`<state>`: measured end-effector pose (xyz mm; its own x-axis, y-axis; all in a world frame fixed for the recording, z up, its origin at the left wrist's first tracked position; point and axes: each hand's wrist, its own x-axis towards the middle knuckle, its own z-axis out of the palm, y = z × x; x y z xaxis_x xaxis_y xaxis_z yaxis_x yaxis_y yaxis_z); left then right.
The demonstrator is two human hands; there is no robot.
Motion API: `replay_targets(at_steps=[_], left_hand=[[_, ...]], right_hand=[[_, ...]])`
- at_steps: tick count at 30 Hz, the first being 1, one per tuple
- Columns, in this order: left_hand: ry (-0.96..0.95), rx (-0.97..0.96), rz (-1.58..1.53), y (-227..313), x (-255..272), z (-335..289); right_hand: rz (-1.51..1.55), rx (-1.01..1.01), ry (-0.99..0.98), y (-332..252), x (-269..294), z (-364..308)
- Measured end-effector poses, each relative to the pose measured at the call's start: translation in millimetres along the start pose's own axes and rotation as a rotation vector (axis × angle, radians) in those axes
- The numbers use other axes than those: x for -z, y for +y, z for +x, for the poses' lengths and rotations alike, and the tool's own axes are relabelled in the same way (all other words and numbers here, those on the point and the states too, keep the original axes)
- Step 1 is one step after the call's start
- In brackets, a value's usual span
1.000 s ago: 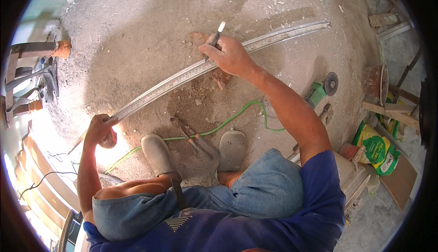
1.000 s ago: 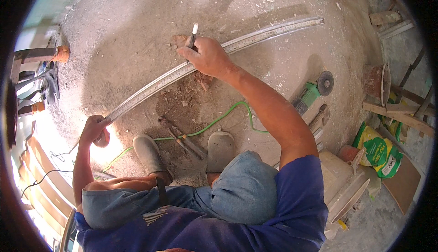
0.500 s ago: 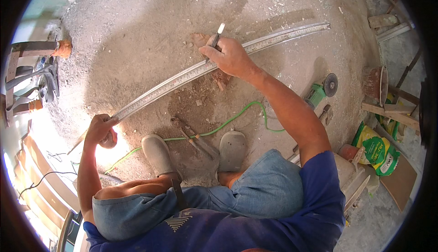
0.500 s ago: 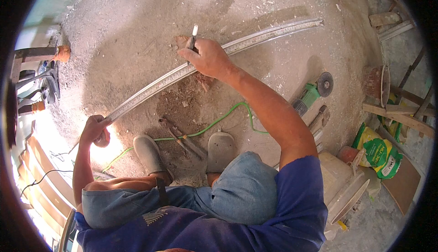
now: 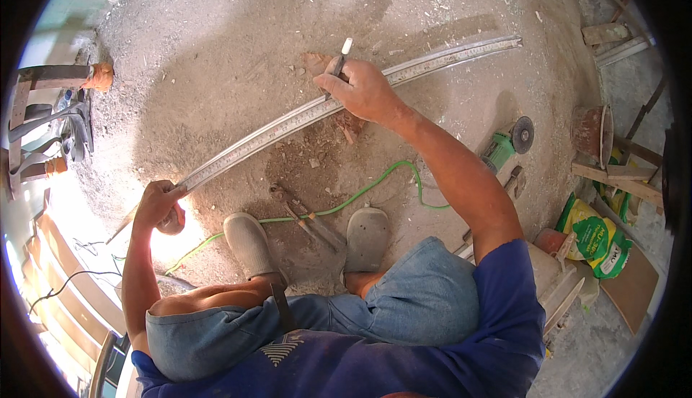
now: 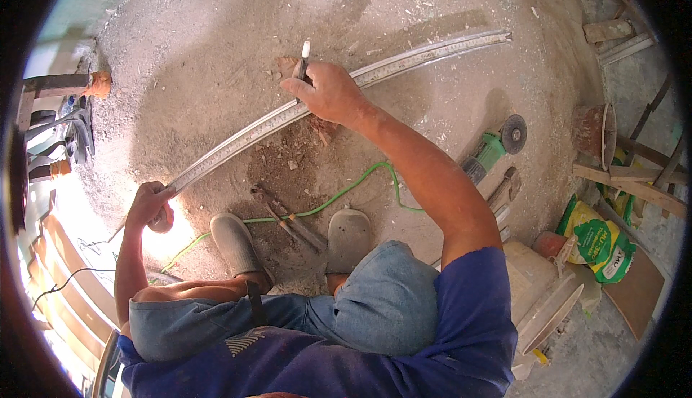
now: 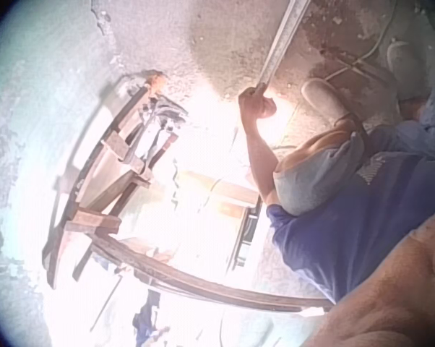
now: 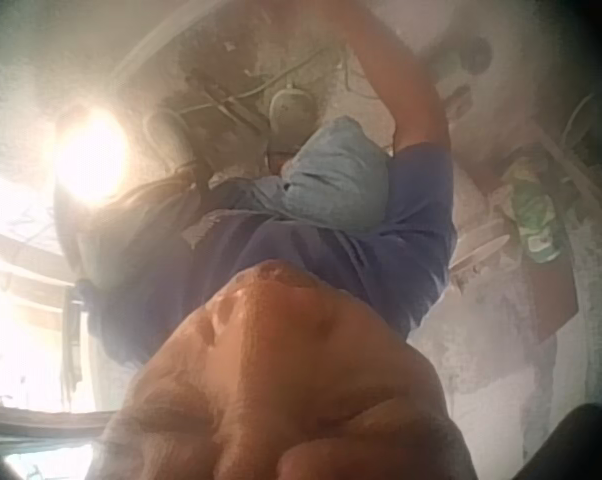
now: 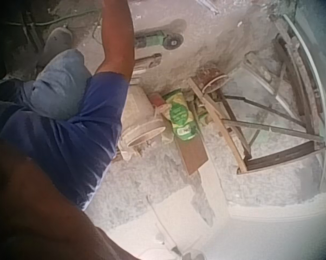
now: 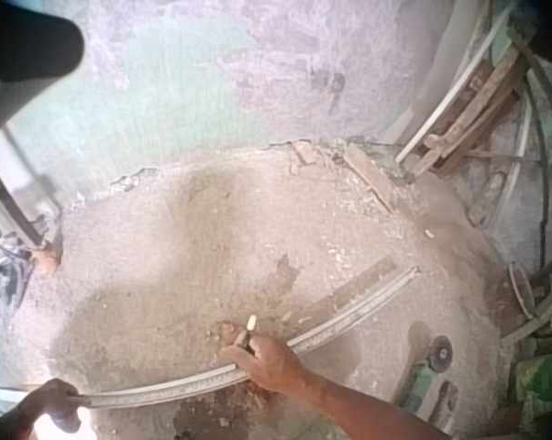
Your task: The person measures and marks a metal strip using a tape measure and pencil, then uses an angle grinder to cut the strip. The person also uses pliers and a hammer to adjust the strip's edges before cutting.
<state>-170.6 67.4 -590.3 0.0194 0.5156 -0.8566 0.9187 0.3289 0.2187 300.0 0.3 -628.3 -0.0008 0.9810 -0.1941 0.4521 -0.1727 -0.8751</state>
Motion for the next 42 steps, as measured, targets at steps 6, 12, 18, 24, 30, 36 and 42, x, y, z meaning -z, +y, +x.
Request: replay_targets(at_steps=[6,12,18,24,30,36,42], left_hand=[[0.013,-0.002,0.006,-4,-1,2],[0.008,-0.008,-0.010,-5,-1,3],[0.010,0.003,0.006,-3,0,2],[0.035,-0.027,0.033,-9,-1,6],[0.022,-0.033,0.015,-9,-1,5],[0.011,-0.025,0.006,-5,-1,3],[0.012,-0.038,0.028,-5,-1,3]], right_hand=[[0.007,-0.016,-0.016,-3,1,-1],[0.010,0.013,0.004,-3,0,-1],[0.013,0.015,0.006,1,-1,0],[0.026,0.019,0.006,2,-1,0],[0.003,0.008,0.008,1,-1,0],[0.013,0.013,0.004,1,-1,1],[0.028,0.015,0.009,0,-1,0]])
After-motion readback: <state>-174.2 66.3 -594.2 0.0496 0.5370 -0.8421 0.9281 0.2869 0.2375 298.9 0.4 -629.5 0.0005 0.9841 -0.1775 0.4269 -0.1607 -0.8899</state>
